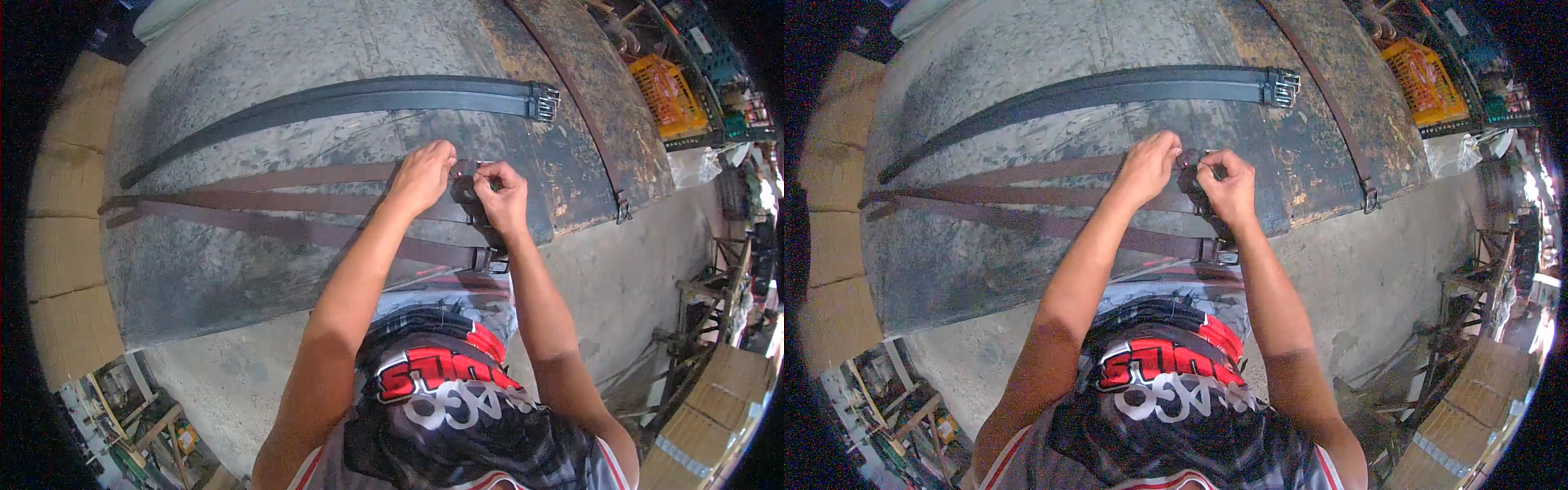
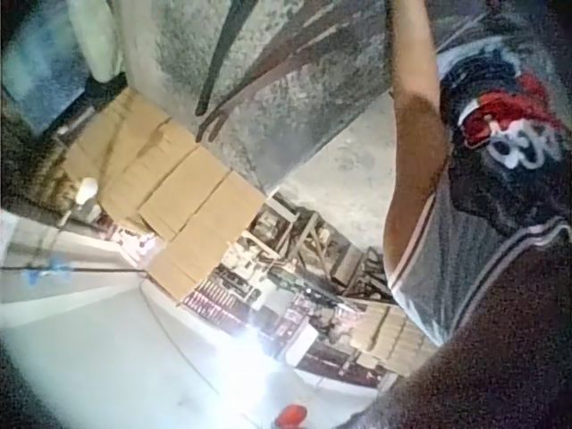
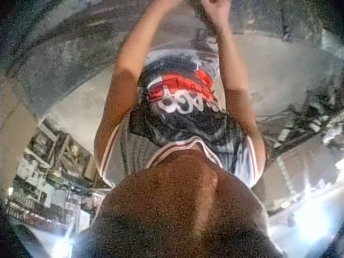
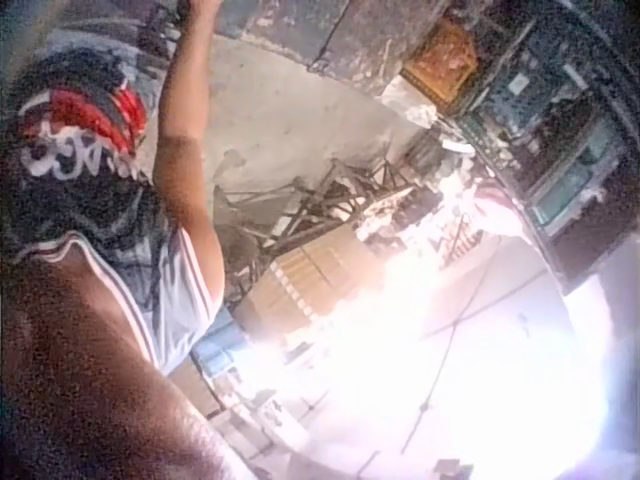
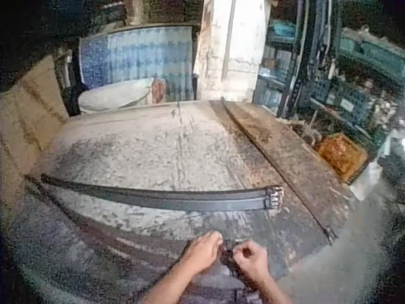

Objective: The person uses a small metal tool to adjust the buckles on several leather belts laid out on a workbench. They systematically work on the buckle mechanisms of multiple belts, including brown and black ones, before briefly handling a cardboard box.

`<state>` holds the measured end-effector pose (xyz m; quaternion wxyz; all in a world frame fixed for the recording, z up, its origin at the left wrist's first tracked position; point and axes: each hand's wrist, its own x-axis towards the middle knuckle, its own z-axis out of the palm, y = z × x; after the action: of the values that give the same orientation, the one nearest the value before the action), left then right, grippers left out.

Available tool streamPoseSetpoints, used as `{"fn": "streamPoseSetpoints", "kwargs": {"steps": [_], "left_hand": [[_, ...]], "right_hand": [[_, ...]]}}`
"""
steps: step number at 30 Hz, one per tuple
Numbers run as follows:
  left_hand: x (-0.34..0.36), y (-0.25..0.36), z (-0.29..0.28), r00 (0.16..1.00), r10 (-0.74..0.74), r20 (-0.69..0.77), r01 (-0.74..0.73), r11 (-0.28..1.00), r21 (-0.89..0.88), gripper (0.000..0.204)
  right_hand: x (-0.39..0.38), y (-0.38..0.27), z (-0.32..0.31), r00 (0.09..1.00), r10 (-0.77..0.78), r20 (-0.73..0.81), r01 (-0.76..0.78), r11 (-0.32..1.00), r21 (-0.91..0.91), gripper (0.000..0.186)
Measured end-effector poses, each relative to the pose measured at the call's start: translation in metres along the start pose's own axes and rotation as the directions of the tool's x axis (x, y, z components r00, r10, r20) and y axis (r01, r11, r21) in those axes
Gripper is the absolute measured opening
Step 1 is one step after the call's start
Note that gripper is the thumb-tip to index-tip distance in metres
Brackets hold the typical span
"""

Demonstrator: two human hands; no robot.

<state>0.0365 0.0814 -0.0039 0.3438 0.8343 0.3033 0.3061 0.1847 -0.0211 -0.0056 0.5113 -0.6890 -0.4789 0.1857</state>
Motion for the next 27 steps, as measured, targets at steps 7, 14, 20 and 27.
{"fn": "streamPoseSetpoints", "kwargs": {"steps": [7, 14, 20, 27], "left_hand": [[0.0, 0.001, -0.001, 1.0, -0.006, -0.006, 0.006, 1.0, -0.019, 0.01], [0.001, 0.0, 0.0, 1.0, -0.002, -0.014, 0.002, 1.0, -0.009, 0.01], [0.001, 0.0, 0.0, 1.0, 0.002, -0.014, -0.002, 1.0, -0.03, 0.01], [0.0, -0.002, 0.001, 1.0, 0.017, -0.009, -0.017, 1.0, -0.009, 0.011]], "right_hand": [[0.001, -0.008, -0.001, 1.0, 0.009, 0.023, -0.009, 1.0, 0.001, 0.012], [0.002, -0.01, 0.0, 1.0, -0.017, 0.018, 0.018, 0.999, -0.036, 0.012], [0.001, -0.009, 0.001, 1.0, -0.024, 0.004, 0.024, 0.999, -0.038, 0.011], [0.001, -0.011, 0.001, 1.0, -0.019, 0.018, 0.02, 0.999, -0.039, 0.01]]}}
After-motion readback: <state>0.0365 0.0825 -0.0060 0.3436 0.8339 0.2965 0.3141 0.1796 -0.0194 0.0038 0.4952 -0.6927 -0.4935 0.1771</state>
